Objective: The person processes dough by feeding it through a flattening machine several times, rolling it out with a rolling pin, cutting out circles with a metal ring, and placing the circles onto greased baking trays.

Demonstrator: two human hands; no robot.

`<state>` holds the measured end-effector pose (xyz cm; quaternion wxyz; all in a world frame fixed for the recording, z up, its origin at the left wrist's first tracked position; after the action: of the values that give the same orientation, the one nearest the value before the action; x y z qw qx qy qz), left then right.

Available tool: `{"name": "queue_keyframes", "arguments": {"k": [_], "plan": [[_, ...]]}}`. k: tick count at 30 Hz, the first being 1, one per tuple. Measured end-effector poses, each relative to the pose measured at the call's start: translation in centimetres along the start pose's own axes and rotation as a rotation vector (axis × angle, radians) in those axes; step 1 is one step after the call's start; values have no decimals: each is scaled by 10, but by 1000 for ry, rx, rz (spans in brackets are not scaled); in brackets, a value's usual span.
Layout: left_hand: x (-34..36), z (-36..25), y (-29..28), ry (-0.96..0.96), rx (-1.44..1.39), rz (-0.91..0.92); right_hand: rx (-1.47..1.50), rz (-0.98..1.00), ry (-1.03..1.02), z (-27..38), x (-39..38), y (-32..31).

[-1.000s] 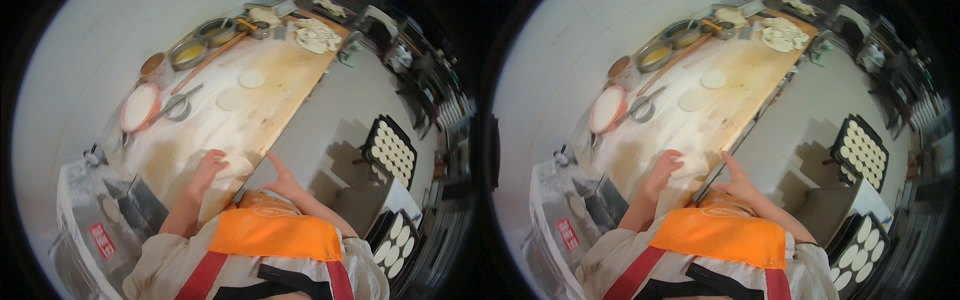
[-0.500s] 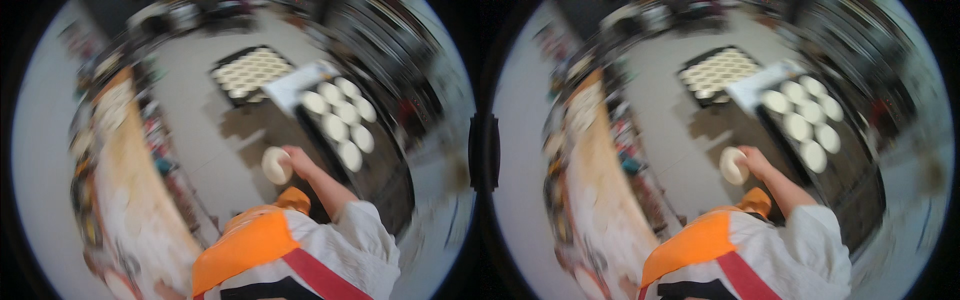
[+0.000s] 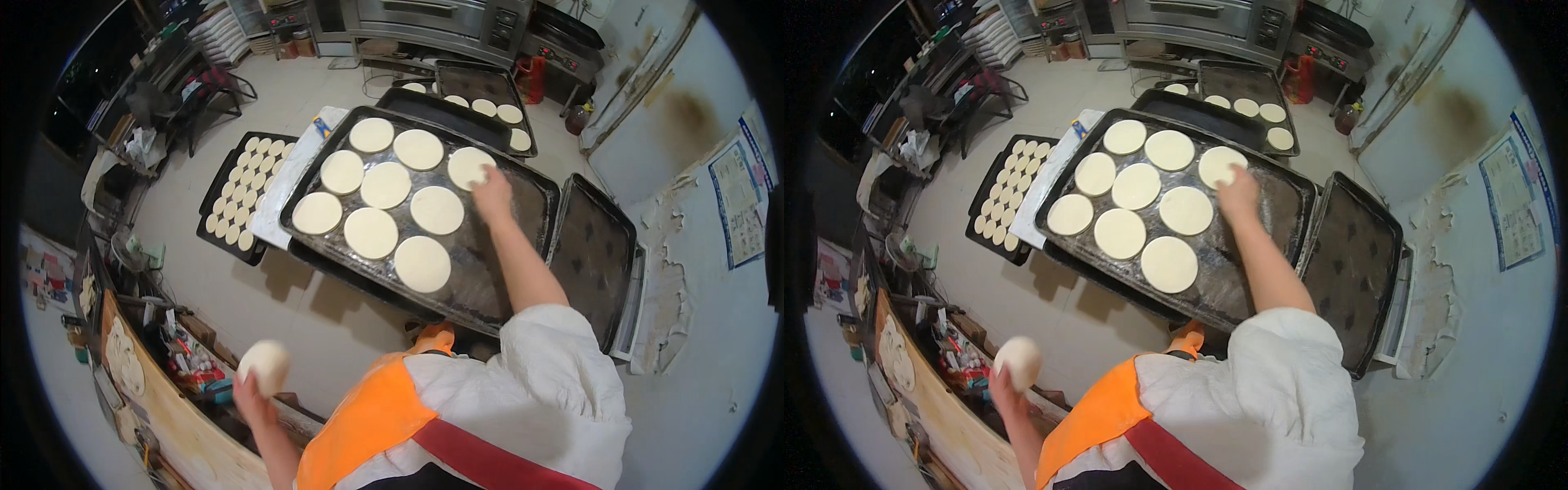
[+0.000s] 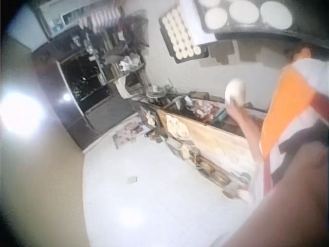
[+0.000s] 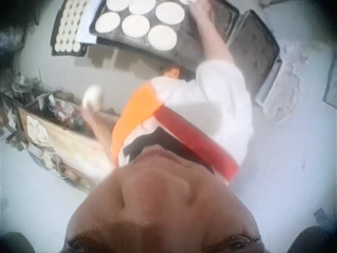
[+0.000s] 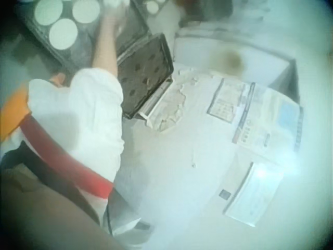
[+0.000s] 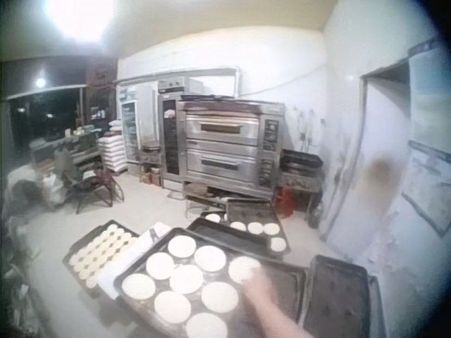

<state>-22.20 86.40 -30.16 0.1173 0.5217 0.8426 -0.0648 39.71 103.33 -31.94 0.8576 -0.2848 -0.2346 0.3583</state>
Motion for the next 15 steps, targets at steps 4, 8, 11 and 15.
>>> {"name": "queue_keyframes", "arguments": {"k": [4,8,11,15], "plan": [[-9,-40,219,-150,-150,567,1040,943,279,70,-92,7],[-33,-71,308,-117,-13,781,961,564,222,30,-74,-17],[-16,-53,292,-161,29,686,574,158,195,-35,-24,-57],[14,2,209,-229,34,383,-210,-75,-109,-65,-16,-101]]}}
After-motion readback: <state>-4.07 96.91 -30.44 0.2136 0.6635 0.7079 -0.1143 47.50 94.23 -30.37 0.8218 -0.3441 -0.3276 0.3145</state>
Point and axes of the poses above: each hand's wrist, its own x-axis towards the middle knuckle, its own y-axis out of the palm, z = x × y, the point moved 4 cm from there along x, towards the middle knuckle, and after that the axes turned 2 degrees about y, right-handed, at the moved point
